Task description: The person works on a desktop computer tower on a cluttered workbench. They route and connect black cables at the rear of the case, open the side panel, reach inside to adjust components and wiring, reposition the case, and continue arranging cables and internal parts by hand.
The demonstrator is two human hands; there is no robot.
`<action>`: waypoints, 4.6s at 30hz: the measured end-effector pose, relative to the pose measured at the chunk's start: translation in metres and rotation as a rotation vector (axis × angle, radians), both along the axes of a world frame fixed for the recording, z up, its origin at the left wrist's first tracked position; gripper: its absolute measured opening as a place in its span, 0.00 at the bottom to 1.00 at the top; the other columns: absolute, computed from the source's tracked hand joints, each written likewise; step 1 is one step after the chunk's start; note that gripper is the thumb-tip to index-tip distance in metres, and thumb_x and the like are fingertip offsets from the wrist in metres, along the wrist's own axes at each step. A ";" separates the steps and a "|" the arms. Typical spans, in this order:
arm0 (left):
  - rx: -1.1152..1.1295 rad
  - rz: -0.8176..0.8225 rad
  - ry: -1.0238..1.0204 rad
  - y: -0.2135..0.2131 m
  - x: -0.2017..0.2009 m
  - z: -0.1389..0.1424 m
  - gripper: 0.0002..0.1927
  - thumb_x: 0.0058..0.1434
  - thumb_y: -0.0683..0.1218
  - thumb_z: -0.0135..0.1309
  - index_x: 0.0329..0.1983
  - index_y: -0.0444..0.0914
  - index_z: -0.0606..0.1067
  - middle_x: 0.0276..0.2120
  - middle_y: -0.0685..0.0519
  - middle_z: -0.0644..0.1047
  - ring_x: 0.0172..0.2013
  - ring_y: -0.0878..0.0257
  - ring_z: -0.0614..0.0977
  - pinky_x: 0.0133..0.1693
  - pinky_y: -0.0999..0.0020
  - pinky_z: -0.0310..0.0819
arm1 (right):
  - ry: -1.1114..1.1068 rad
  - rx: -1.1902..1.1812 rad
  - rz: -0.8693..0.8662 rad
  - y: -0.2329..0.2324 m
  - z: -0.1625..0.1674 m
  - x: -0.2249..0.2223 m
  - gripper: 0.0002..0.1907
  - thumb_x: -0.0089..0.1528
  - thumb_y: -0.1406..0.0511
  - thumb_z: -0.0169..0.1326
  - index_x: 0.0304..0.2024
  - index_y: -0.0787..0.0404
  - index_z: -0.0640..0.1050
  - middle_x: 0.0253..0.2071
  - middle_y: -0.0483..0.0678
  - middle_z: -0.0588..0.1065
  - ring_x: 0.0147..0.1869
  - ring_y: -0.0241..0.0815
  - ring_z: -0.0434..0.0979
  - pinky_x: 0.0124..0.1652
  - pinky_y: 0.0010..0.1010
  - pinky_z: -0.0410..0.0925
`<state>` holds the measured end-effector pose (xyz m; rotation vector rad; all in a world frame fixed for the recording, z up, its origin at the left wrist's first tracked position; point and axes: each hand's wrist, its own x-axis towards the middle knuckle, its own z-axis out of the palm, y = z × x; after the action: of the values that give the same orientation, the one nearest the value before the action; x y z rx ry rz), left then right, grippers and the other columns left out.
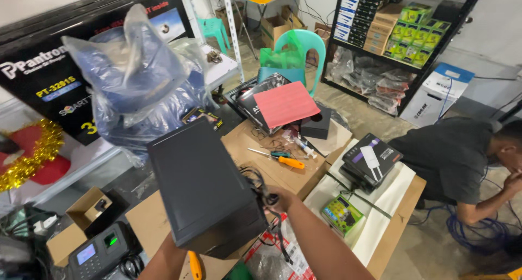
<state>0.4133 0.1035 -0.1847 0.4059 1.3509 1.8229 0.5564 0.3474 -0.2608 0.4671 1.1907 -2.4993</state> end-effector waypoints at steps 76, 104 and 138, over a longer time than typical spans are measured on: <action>-0.678 1.007 0.891 -0.035 0.000 0.051 0.18 0.70 0.49 0.45 0.53 0.30 0.74 0.46 0.31 0.76 0.48 0.33 0.76 0.51 0.45 0.69 | -0.458 1.318 -0.724 -0.020 0.050 0.009 0.44 0.70 0.35 0.33 0.55 0.63 0.81 0.45 0.65 0.79 0.49 0.59 0.77 0.48 0.47 0.67; -1.029 1.011 -0.236 0.058 0.040 -0.016 0.27 0.67 0.43 0.50 0.67 0.35 0.58 0.65 0.37 0.55 0.57 0.37 0.74 0.53 0.44 0.75 | -0.360 0.680 0.456 0.064 -0.007 -0.053 0.26 0.64 0.57 0.45 0.58 0.69 0.73 0.49 0.59 0.79 0.53 0.52 0.79 0.52 0.41 0.69; -0.755 0.781 0.581 -0.125 0.122 -0.107 0.21 0.75 0.52 0.37 0.61 0.33 0.68 0.54 0.34 0.73 0.54 0.36 0.74 0.54 0.45 0.68 | 0.453 1.313 0.143 -0.165 -0.004 -0.067 0.18 0.64 0.65 0.56 0.57 0.57 0.79 0.34 0.50 0.81 0.33 0.41 0.78 0.38 0.31 0.72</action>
<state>0.5355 -0.0216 -0.2919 -0.0372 2.7494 1.6094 0.4898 0.1828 -0.2648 0.0485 2.8186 -1.3925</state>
